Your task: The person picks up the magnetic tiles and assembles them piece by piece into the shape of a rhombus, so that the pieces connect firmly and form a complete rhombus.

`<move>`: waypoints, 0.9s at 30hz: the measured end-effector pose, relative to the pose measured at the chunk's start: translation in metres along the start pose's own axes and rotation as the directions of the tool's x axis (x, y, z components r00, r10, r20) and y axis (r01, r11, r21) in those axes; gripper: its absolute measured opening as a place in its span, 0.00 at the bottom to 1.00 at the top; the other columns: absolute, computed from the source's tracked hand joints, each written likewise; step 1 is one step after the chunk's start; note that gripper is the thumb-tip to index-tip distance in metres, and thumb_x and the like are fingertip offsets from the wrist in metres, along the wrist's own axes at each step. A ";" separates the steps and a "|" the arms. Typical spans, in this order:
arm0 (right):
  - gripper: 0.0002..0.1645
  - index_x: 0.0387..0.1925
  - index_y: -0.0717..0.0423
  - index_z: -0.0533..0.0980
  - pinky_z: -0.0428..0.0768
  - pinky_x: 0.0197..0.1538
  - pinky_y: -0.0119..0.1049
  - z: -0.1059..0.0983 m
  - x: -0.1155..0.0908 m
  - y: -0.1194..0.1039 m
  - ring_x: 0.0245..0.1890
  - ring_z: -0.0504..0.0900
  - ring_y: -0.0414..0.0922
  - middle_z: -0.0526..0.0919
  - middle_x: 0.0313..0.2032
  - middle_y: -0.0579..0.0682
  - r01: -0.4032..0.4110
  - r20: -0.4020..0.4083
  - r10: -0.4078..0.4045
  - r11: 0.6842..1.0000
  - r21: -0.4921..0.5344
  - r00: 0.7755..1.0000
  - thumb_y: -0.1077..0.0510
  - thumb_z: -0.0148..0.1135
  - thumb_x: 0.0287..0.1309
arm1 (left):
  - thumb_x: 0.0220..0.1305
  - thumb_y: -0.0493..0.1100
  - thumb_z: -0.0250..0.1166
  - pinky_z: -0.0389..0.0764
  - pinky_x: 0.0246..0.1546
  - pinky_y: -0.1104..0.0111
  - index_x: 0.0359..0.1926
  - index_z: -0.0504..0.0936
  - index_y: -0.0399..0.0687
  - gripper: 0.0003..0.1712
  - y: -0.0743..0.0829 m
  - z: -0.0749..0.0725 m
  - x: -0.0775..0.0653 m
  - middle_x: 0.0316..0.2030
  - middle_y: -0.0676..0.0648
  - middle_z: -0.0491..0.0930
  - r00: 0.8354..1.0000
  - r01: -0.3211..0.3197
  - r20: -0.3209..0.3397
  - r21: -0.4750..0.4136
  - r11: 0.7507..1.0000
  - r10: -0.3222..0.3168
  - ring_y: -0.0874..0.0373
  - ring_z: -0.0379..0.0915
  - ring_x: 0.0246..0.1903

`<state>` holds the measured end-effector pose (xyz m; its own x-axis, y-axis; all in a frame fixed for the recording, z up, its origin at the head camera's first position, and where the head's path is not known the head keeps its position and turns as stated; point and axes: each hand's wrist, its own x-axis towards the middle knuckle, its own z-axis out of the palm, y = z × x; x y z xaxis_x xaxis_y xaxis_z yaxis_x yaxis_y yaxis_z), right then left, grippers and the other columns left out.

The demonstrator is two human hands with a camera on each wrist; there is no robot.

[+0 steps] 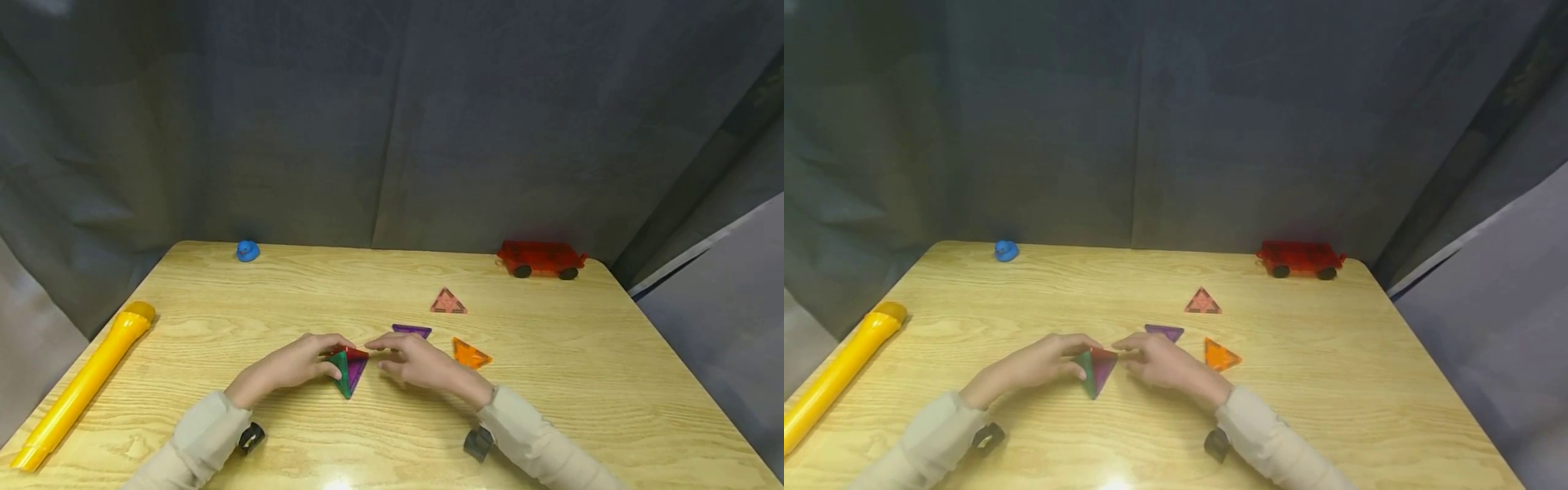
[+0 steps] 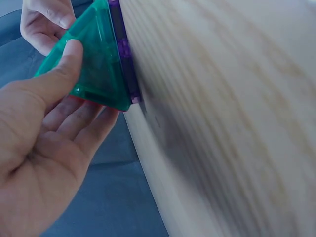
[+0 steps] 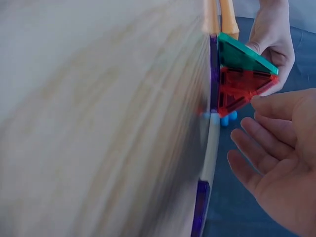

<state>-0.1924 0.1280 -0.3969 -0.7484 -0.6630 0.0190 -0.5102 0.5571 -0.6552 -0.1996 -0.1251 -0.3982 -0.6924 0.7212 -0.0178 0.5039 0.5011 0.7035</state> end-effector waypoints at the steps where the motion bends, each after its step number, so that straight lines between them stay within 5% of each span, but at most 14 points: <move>1: 0.22 0.60 0.58 0.73 0.76 0.55 0.44 -0.001 -0.001 0.000 0.55 0.76 0.49 0.76 0.58 0.53 0.001 -0.009 -0.001 1.000 -0.020 1.000 0.62 0.57 0.64 | 0.63 0.42 0.63 0.74 0.54 0.55 0.58 0.73 0.40 0.24 0.000 -0.001 0.000 0.52 0.41 0.79 1.000 0.005 -0.002 0.001 1.000 -0.005 0.47 0.74 0.53; 4: 0.22 0.59 0.59 0.73 0.78 0.43 0.35 -0.005 -0.004 0.002 0.37 0.79 0.42 0.77 0.56 0.54 0.010 -0.031 -0.013 0.997 -0.080 0.999 0.61 0.58 0.64 | 0.63 0.41 0.62 0.74 0.54 0.54 0.59 0.73 0.39 0.24 -0.002 -0.002 0.000 0.52 0.41 0.78 1.000 0.019 -0.005 -0.012 1.000 -0.019 0.47 0.74 0.54; 8: 0.23 0.59 0.60 0.73 0.69 0.28 0.29 -0.009 -0.009 0.007 0.21 0.66 0.37 0.79 0.49 0.54 0.025 -0.034 -0.030 0.992 -0.127 0.999 0.61 0.60 0.62 | 0.63 0.40 0.62 0.74 0.54 0.54 0.59 0.72 0.39 0.23 -0.004 -0.005 0.000 0.52 0.41 0.78 0.999 0.035 -0.016 -0.029 0.999 -0.035 0.48 0.74 0.53; 12: 0.24 0.59 0.61 0.73 0.78 0.44 0.38 -0.013 -0.015 0.014 0.42 0.79 0.46 0.79 0.53 0.56 0.036 -0.053 -0.047 0.983 -0.180 0.998 0.60 0.61 0.61 | 0.63 0.40 0.62 0.74 0.54 0.54 0.58 0.72 0.38 0.23 -0.007 -0.008 0.000 0.52 0.39 0.78 0.999 0.040 -0.027 -0.017 0.999 -0.041 0.46 0.73 0.54; 15: 0.25 0.60 0.62 0.72 0.73 0.57 0.49 -0.016 -0.020 0.018 0.60 0.72 0.55 0.75 0.58 0.59 0.021 -0.053 -0.031 0.983 -0.181 0.998 0.60 0.61 0.62 | 0.63 0.40 0.62 0.74 0.55 0.54 0.58 0.72 0.38 0.23 -0.009 -0.010 0.000 0.52 0.40 0.78 0.998 0.054 -0.032 -0.026 0.998 -0.055 0.45 0.73 0.55; 27: 0.29 0.63 0.60 0.69 0.68 0.62 0.52 -0.026 -0.030 0.032 0.62 0.68 0.58 0.72 0.61 0.61 -0.100 -0.060 0.092 0.983 -0.154 0.994 0.57 0.62 0.61 | 0.64 0.39 0.62 0.72 0.55 0.52 0.60 0.71 0.37 0.25 -0.023 -0.022 -0.005 0.54 0.38 0.76 0.992 0.111 -0.062 -0.029 0.993 -0.112 0.43 0.71 0.55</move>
<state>-0.1973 0.1788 -0.3984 -0.8160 -0.5780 0.0037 -0.4918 0.6908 -0.5300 -0.2195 -0.1506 -0.3983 -0.7752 0.6295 -0.0528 0.4091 0.5640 0.7173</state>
